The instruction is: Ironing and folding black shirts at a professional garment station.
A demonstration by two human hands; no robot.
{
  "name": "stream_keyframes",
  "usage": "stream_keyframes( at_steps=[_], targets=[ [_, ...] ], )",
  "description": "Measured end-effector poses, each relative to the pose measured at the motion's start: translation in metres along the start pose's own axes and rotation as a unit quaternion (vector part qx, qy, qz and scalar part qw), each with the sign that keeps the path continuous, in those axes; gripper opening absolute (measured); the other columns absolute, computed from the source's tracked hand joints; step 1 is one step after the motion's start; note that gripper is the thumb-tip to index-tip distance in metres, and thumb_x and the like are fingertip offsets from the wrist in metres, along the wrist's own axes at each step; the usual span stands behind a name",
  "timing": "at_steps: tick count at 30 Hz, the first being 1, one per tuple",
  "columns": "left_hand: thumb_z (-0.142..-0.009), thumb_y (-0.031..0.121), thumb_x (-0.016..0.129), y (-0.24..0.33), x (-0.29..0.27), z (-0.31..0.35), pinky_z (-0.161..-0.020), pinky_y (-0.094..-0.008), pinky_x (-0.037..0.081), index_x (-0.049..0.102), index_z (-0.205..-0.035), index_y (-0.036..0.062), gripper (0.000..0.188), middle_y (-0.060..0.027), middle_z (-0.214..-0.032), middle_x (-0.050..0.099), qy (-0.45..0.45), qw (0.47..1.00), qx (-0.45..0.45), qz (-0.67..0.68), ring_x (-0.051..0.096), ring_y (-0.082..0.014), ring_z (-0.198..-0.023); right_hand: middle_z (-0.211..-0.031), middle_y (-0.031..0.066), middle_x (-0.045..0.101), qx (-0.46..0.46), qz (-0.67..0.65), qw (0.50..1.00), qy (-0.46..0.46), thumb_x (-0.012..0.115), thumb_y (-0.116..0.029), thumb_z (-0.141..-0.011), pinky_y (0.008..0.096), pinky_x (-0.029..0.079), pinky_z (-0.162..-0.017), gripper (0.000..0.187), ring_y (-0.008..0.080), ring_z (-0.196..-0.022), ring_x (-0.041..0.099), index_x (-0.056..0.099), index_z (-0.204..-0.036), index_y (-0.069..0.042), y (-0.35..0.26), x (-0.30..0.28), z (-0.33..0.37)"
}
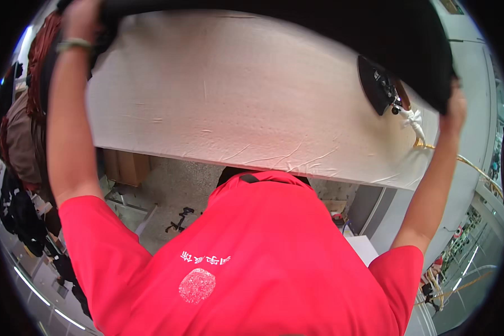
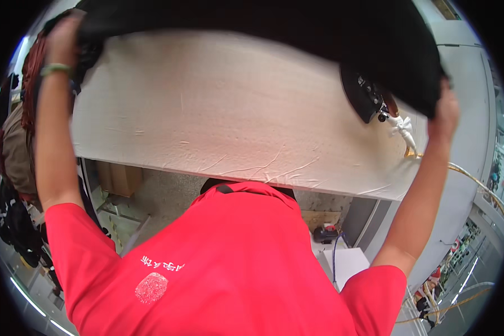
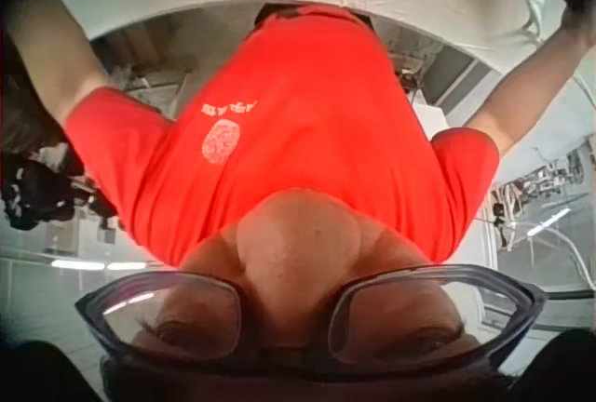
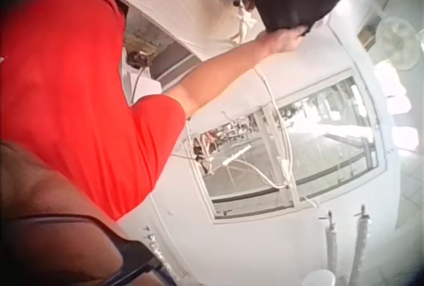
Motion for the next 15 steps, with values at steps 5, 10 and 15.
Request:
stream_keyframes(
  at_steps=[5, 10, 15],
  targets=[
    [-0.096, 0.046, 0.064, 0.142, 0.126, 0.203, -0.073, -0.0421, 0.052, 0.068, -0.096, -0.0003, 0.046, -0.0203, -0.082, 0.068, -0.178, 0.85, -0.424, 0.256, 0.069, -0.0315, -0.079, -0.112, 0.0235, 0.07, -0.056, 0.371, 0.924, -0.072, 0.057, -0.043, -0.102, 0.0417, 0.047, -0.092, 0.054, 0.033, -0.105, 0.066, 0.065, -0.122, 0.007, 0.149, -0.06, 0.073],
    [-0.097, 0.037, 0.066, 0.232, 0.111, 0.286, -0.071, -0.0421, 0.051, 0.065, -0.094, -0.0011, 0.038, -0.0178, -0.078, 0.067, -0.041, 0.813, -0.497, 0.301, 0.066, -0.0314, -0.074, -0.089, 0.025, 0.069, 0.028, 0.439, 0.891, -0.114, 0.055, -0.04, -0.103, 0.0468, 0.048, -0.078, 0.047, 0.0399, -0.086, 0.068, 0.067, -0.097, 0.005, 0.241, -0.095, 0.114],
    [-0.099, 0.03, 0.066, 0.263, 0.088, 0.305, -0.063, -0.0351, 0.049, 0.064, -0.096, -0.0014, 0.032, -0.0068, -0.07, 0.061, -0.025, 0.777, -0.531, 0.336, 0.06, -0.0154, -0.064, -0.088, 0.0265, 0.068, -0.059, 0.48, 0.873, -0.054, 0.053, -0.039, -0.103, 0.0503, 0.048, -0.077, 0.047, 0.0445, -0.086, 0.066, 0.065, -0.098, 0.006, 0.277, -0.101, 0.127]
  ],
)
Point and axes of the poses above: each hand's wrist, its own z-axis away from the middle knuckle, its own x-axis out of the palm, y = z × x, the point moved 2 cm from there along -z, towards the middle knuckle
